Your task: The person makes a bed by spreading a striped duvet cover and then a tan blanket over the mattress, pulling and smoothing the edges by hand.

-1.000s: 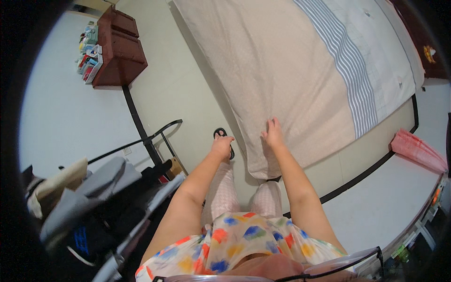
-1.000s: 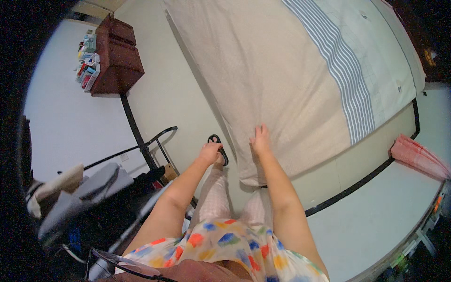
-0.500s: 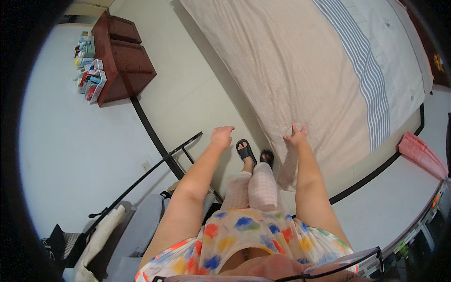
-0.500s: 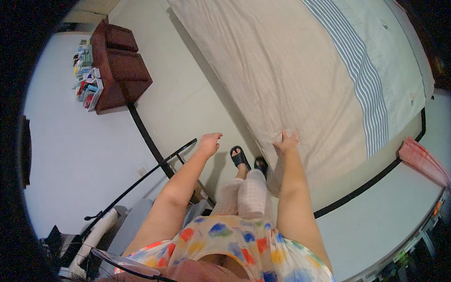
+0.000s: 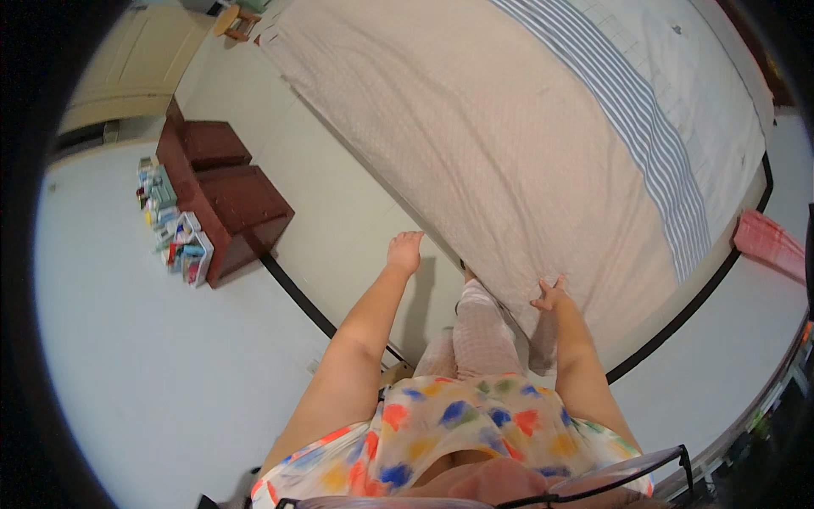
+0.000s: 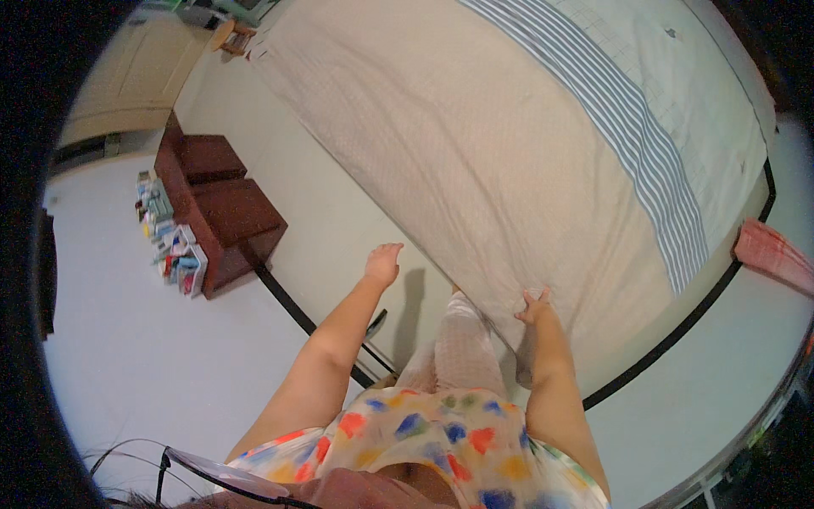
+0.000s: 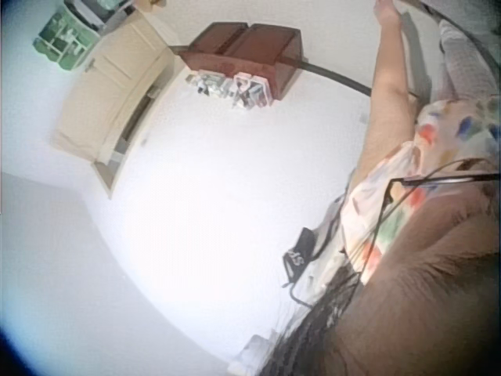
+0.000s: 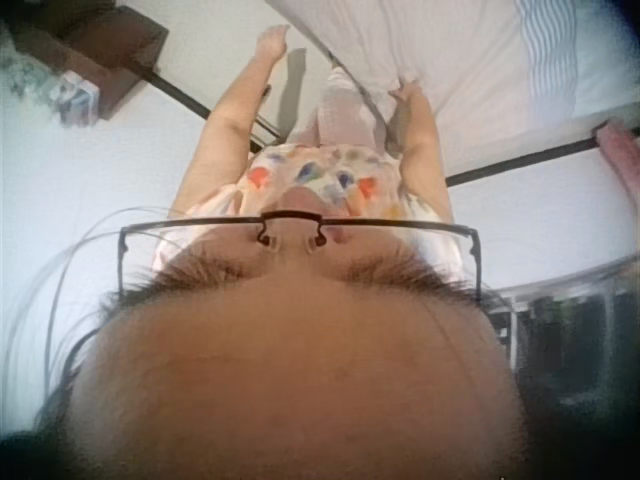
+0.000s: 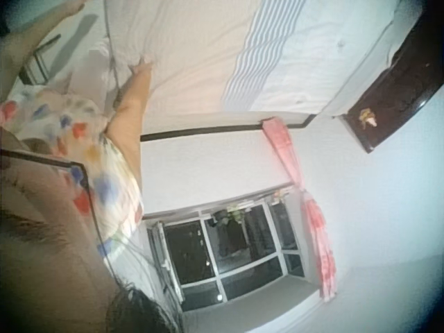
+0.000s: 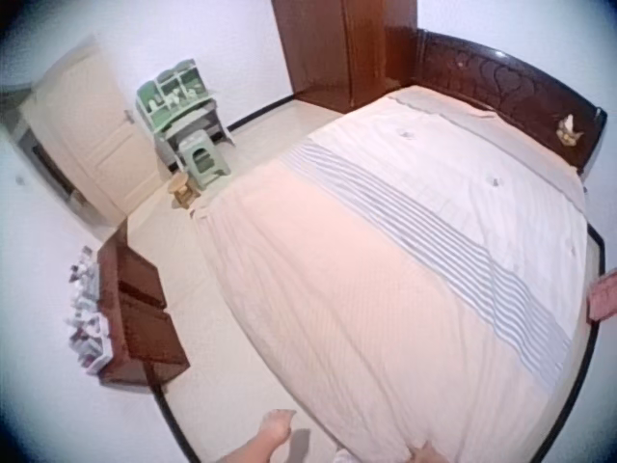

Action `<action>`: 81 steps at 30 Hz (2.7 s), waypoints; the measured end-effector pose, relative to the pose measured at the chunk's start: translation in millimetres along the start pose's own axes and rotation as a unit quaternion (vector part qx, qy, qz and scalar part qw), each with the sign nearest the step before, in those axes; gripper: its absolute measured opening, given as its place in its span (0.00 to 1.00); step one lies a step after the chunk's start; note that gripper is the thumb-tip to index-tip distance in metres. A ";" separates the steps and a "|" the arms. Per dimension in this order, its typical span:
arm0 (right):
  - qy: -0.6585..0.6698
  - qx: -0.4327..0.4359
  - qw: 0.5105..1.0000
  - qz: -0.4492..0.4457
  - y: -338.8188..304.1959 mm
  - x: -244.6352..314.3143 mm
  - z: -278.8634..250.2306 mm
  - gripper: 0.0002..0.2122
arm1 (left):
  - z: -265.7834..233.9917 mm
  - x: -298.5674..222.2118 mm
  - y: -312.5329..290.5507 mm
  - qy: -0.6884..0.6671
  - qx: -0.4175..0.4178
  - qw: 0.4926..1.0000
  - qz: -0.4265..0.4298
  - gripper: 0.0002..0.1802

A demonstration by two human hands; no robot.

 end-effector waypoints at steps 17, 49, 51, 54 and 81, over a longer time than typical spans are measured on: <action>0.265 -0.240 0.927 -0.116 34.8 280.4 -87.4 0.05 | -129.8 144.5 169.5 0.072 -0.001 0.993 0.095 0.19; 0.268 -0.466 0.832 -0.137 62.7 431.6 -65.3 0.08 | -123.2 135.2 163.3 0.159 0.040 0.910 0.382 0.30; 0.453 -0.359 0.783 -0.230 52.5 432.0 -68.8 0.09 | -131.9 127.3 156.0 0.119 -0.027 0.916 0.382 0.24; 0.542 -0.322 0.734 -0.254 37.0 432.7 -78.5 0.09 | -135.4 128.3 167.6 0.091 -0.093 0.908 0.398 0.17; 0.331 -0.393 0.855 -0.069 73.3 408.6 -16.2 0.11 | -108.7 236.7 189.4 0.176 0.153 0.936 0.262 0.15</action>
Point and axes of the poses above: each hand's wrist, its own y-axis towards the middle knuckle, its own z-axis out of the palm, x = y × z, the point moved 4 cm from there along y, towards the middle knuckle, and after that the axes turned 9 degrees about y, right-handed, at the moved point
